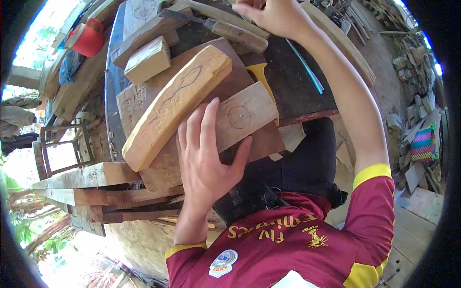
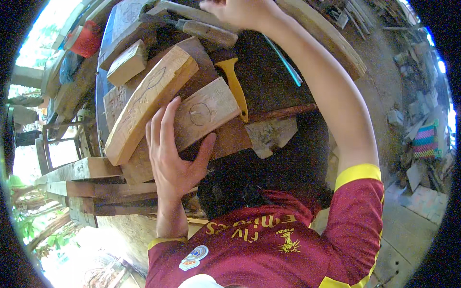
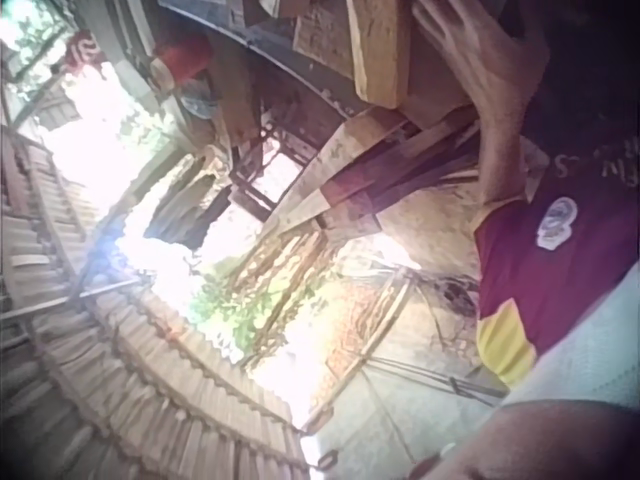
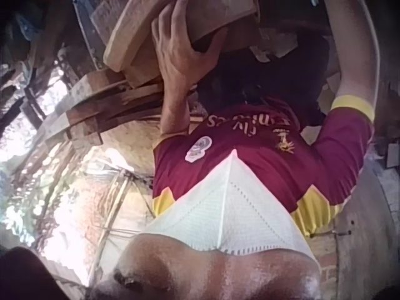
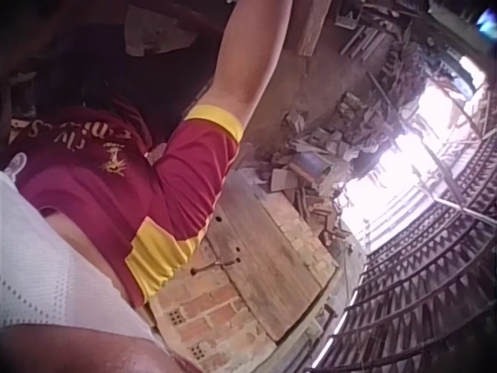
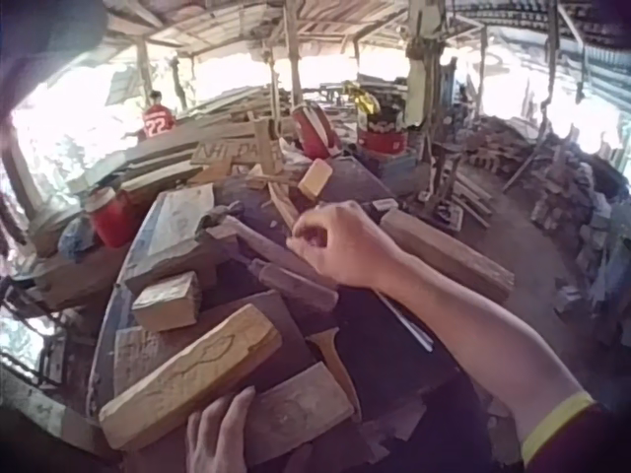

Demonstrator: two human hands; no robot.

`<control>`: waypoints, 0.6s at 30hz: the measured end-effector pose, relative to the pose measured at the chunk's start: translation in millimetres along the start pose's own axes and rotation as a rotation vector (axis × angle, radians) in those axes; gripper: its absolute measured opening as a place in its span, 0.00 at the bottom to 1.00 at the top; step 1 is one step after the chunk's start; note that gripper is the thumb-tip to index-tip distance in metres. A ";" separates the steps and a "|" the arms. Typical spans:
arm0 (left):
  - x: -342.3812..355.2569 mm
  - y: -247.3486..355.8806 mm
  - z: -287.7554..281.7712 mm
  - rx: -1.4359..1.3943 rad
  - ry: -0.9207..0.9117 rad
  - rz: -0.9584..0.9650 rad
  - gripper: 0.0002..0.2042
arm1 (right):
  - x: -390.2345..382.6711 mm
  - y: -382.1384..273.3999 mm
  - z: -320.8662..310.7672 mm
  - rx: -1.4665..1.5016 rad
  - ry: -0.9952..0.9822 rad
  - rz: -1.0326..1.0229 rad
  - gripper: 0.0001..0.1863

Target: Measuring, hammering, and sanding pieces of wood in a workshop.

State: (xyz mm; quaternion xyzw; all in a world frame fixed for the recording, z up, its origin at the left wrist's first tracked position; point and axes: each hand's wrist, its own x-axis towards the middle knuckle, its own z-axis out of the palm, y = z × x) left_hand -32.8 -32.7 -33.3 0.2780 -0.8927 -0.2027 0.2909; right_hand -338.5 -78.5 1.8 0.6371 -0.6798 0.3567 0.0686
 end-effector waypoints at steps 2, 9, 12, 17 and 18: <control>0.4 -0.7 -0.1 0.029 -0.003 0.026 0.39 | -8.3 -0.2 7.8 -0.010 -0.116 0.039 0.14; 1.7 -6.4 -5.9 -0.091 -0.014 0.083 0.37 | 25.4 -6.8 27.1 -0.234 -0.395 0.208 0.15; 2.8 -4.6 -5.4 -0.134 0.005 0.089 0.37 | 38.3 -5.2 29.4 -0.330 -0.446 0.207 0.15; -2.4 -3.4 -1.5 -0.110 0.043 0.012 0.38 | 41.1 -29.1 17.6 -0.349 -0.365 0.186 0.13; -4.0 -4.4 -2.0 -0.093 0.044 0.016 0.38 | 43.4 -35.0 19.5 -0.374 -0.333 0.192 0.12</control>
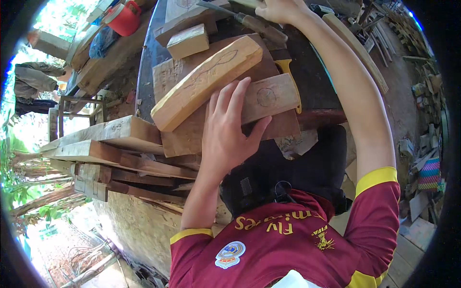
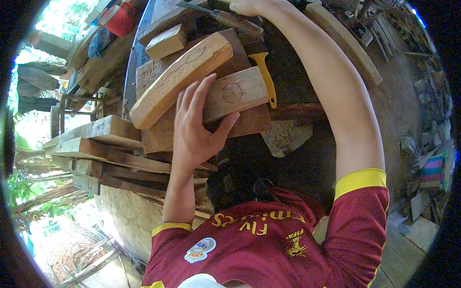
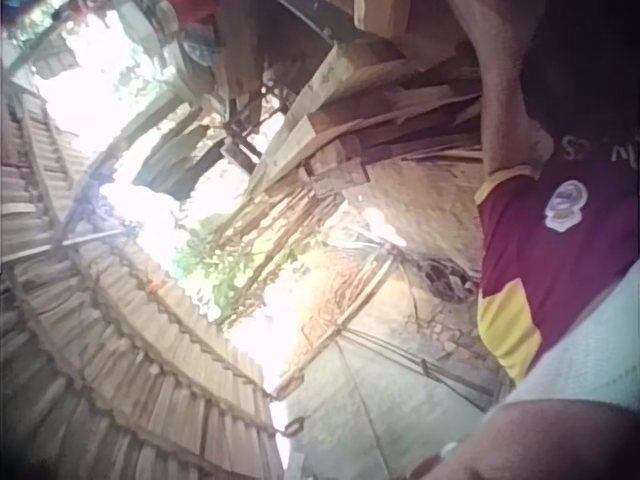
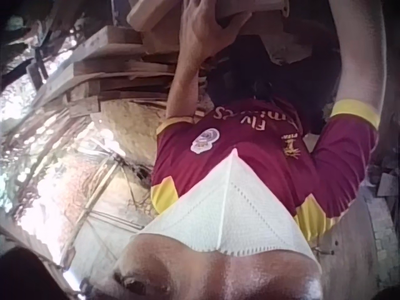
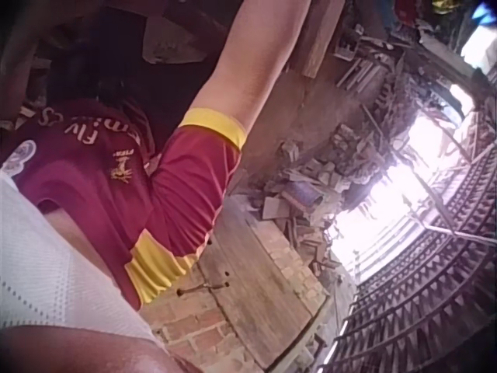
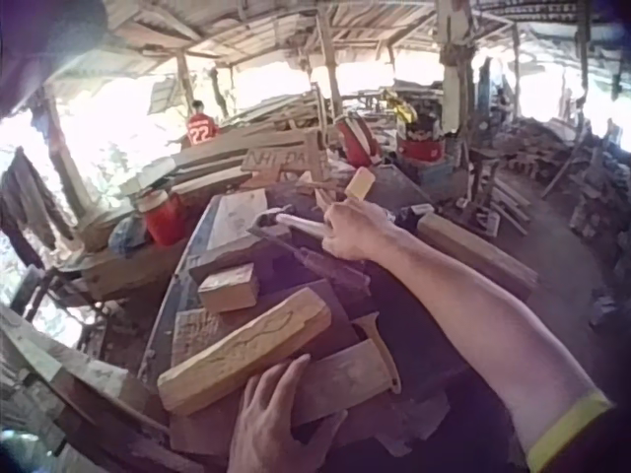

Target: Measuring, hammering, and sanding pieces of wood in a workshop.

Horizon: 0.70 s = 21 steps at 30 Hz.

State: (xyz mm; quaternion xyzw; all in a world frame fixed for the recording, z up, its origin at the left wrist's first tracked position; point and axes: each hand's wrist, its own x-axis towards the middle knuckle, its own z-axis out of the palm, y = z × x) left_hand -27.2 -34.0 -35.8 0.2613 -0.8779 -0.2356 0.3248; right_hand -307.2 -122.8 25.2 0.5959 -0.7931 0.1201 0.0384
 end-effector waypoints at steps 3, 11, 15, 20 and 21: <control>1.9 0.5 3.3 0.022 0.004 0.016 0.37 | 1.8 1.4 -2.8 -0.116 0.100 -0.069 0.09; 4.7 -1.3 7.0 -0.004 0.026 0.032 0.37 | 7.9 40.4 17.1 0.198 0.307 -0.194 0.16; 4.5 -1.5 4.6 0.016 0.045 0.022 0.37 | -5.3 44.8 8.5 0.328 0.435 -0.247 0.20; -2.0 -5.9 1.6 -0.007 0.123 0.080 0.35 | -49.1 44.4 -5.7 0.623 0.528 -0.115 0.26; -6.1 -7.2 -0.2 0.003 0.150 0.093 0.35 | -70.2 30.5 -6.9 0.465 0.679 -0.003 0.26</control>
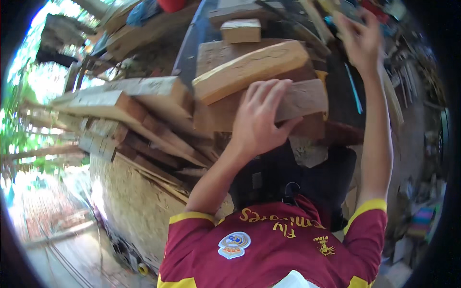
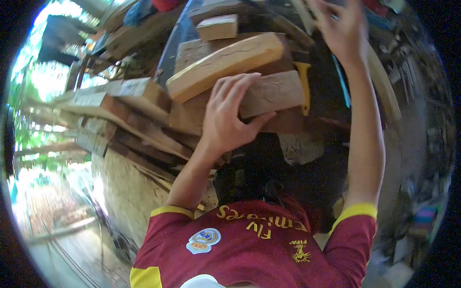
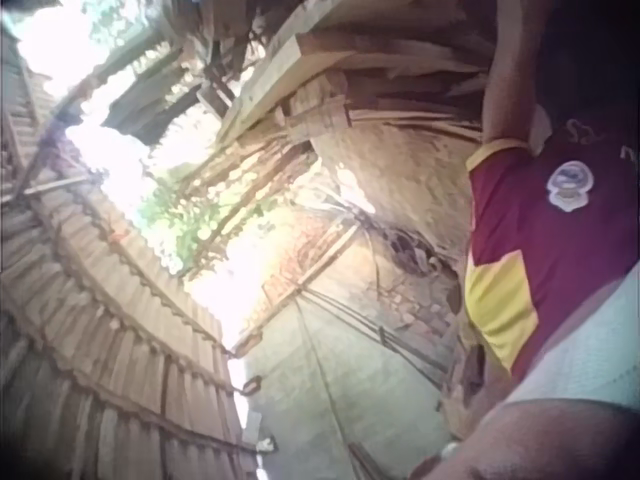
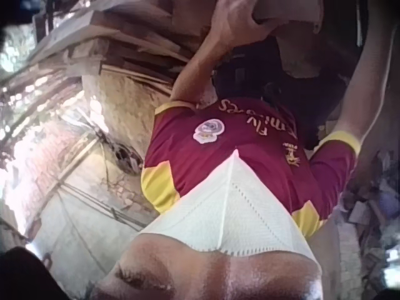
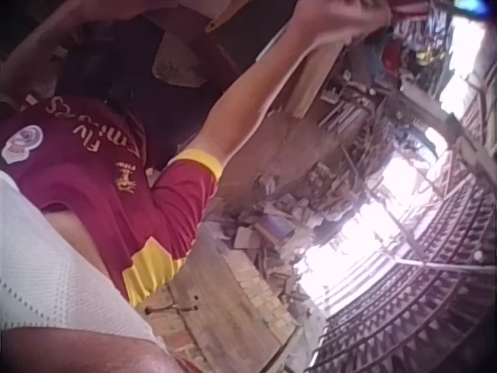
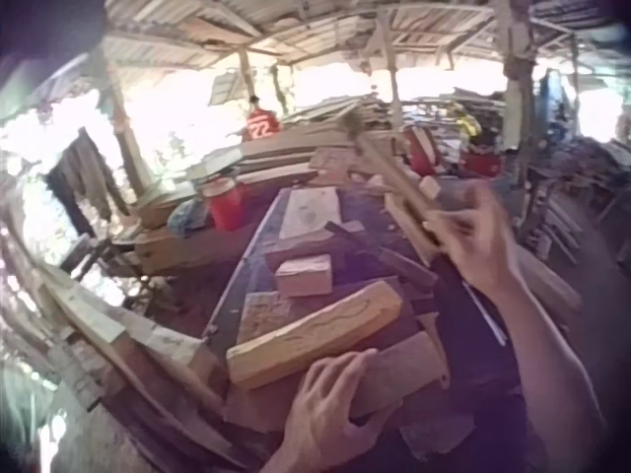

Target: Measuring, hammering, and sanding pieces of wood in a workshop.

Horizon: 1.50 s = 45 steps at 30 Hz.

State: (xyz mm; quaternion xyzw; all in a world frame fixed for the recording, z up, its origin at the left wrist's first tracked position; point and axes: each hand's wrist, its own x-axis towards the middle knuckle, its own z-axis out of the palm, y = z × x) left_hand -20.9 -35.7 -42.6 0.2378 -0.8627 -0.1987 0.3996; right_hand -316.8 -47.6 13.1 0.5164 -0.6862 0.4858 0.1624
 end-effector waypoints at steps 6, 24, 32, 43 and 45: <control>-18.4 5.0 -28.9 -0.094 0.275 0.109 0.36 | -112.1 -44.9 -83.4 0.466 -0.006 0.405 0.24; -27.4 -58.4 -132.5 0.148 0.775 -0.327 0.35 | -116.7 -125.5 -77.7 0.625 -0.402 0.120 0.27; -28.2 -57.1 -137.9 0.129 0.763 -0.373 0.39 | -54.8 -170.3 -42.7 0.707 -0.331 -0.252 0.31; -27.4 -55.2 -141.9 0.235 0.720 -0.371 0.43 | -52.7 -177.3 -21.8 0.415 -0.601 -0.448 0.28; -31.5 -57.7 -144.1 0.233 0.730 -0.351 0.43 | -49.3 -180.7 -26.0 0.516 -0.599 -0.300 0.28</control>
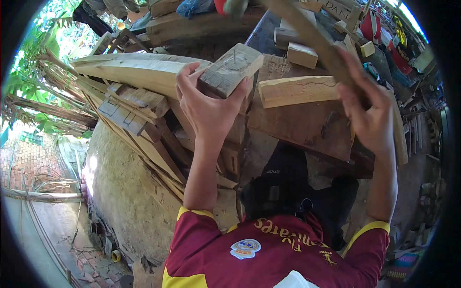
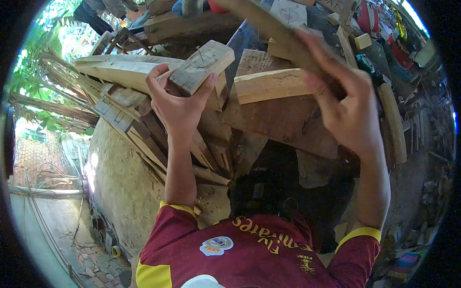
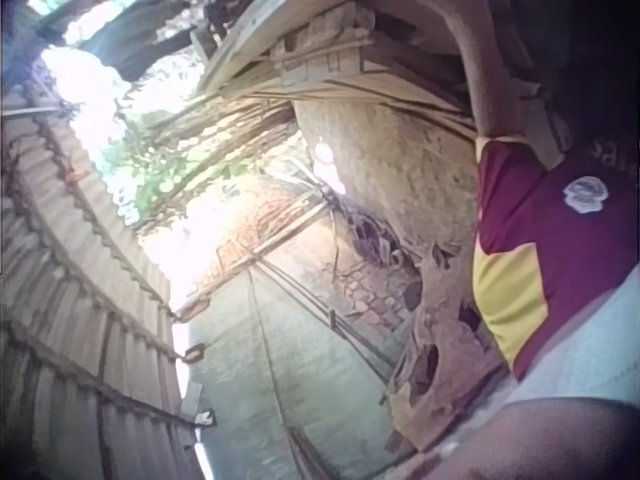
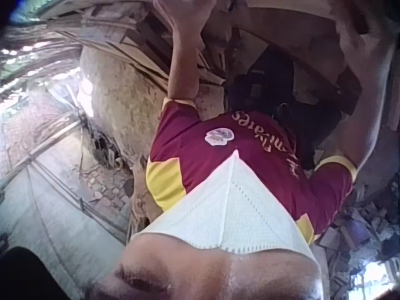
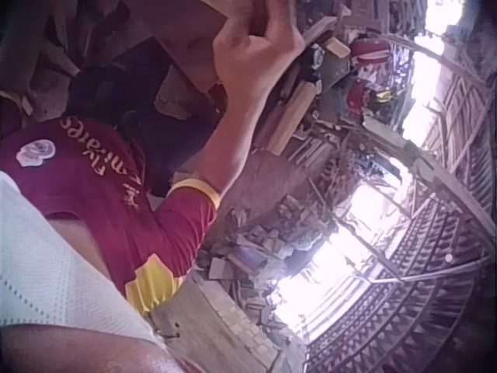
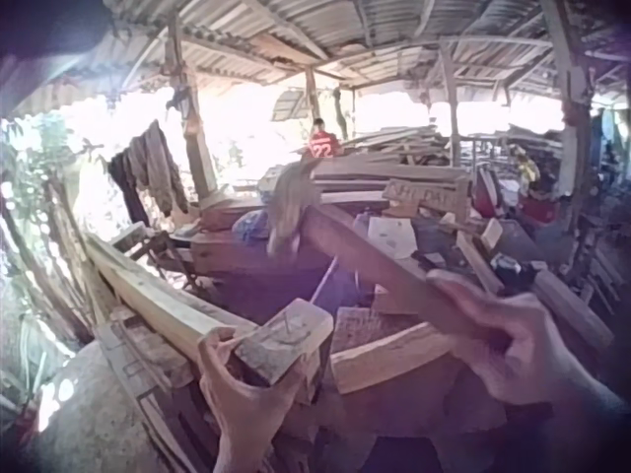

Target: Measuring, hammering, and sanding pieces of wood in a workshop.

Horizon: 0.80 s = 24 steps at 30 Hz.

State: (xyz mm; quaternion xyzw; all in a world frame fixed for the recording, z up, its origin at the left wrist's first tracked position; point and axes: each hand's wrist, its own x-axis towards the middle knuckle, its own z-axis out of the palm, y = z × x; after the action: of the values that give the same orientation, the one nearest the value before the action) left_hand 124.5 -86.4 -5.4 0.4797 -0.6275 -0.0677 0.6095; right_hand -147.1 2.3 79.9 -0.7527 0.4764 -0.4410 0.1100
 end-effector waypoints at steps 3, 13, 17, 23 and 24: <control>0.9 3.0 2.4 0.011 -0.006 0.005 0.42 | -3.6 2.0 -8.5 0.124 0.128 0.049 0.27; 3.3 9.3 -1.5 0.089 -0.039 -0.021 0.41 | -21.1 4.7 3.7 -0.154 -0.086 -0.077 0.29; 2.6 7.4 -0.1 0.061 -0.037 -0.040 0.41 | -23.6 7.1 3.5 -0.073 0.055 -0.070 0.30; 4.8 10.3 -0.1 0.093 -0.044 -0.014 0.40 | -27.0 7.7 9.7 -0.187 -0.062 -0.101 0.30; 4.8 10.6 -1.0 0.087 -0.049 -0.032 0.40 | -26.7 5.1 7.0 -0.212 -0.115 -0.041 0.30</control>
State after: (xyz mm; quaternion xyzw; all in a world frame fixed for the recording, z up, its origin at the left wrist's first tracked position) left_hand 120.8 -83.6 5.3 0.5139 -0.6370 -0.0616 0.5712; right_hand -149.0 19.6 57.9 -0.7937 0.4977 -0.3463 0.0479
